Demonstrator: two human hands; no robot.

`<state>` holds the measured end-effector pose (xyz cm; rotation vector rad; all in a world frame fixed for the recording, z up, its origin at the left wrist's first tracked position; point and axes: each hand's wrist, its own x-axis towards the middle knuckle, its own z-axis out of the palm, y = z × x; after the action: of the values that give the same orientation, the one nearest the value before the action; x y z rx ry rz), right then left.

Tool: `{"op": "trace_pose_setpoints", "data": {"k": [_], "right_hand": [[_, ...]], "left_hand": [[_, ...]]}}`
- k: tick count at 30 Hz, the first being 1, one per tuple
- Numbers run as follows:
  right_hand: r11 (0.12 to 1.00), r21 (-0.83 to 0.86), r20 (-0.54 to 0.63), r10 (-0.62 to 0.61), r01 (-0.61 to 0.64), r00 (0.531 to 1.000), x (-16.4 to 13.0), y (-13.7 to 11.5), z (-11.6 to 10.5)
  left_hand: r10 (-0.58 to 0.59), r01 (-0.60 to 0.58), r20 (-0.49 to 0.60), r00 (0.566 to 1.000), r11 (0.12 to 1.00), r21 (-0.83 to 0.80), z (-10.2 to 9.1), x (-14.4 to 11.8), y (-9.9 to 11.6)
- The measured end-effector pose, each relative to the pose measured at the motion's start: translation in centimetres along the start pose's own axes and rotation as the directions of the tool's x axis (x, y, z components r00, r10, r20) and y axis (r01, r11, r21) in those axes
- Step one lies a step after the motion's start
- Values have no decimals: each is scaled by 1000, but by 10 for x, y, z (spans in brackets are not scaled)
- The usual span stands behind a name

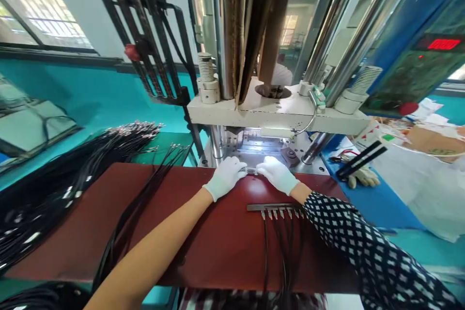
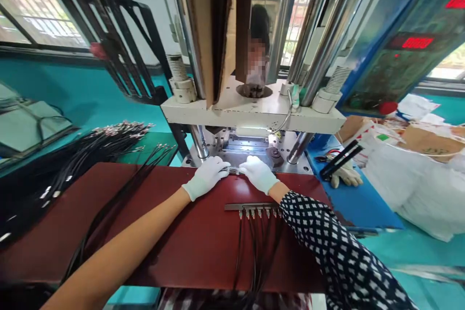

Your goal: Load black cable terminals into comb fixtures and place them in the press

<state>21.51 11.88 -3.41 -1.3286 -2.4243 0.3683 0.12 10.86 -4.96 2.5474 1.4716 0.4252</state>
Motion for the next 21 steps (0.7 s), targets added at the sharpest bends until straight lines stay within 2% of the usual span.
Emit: {"op": "trace_pose_setpoints", "data": {"k": [4,7,10,12,15,17,19,21], "right_hand": [[963,269,-134,75,-37,988,9,7,-2],[864,494,-208,224,-95,952,14,12,-7],[749,648,-212,354,-140,911,8,21,-17],[710,685,-202,404,-167,892,-4,30,-27],[719,661,-217,456,-214,863,-27,41,-41],[791,564,-247,436,-238,865,-42,45,-46],[923,334,-246,281,-191,928,-53,47,-47],[998,35,-186,54,-49,981,-60,48,-45]], "left_hand": [[51,-51,3,999,998,23,0,0,-17],[75,-75,-9,997,997,29,3,-4,-23],[104,-103,-26,994,994,40,7,-5,-25],[121,-119,-35,992,991,63,9,-4,-28],[158,-156,-17,987,984,82,9,-2,-33],[192,-191,-7,981,979,66,9,-1,-36],[221,-220,-13,975,975,35,8,-1,-38],[239,-239,-19,971,971,2,7,-1,-39]]}}
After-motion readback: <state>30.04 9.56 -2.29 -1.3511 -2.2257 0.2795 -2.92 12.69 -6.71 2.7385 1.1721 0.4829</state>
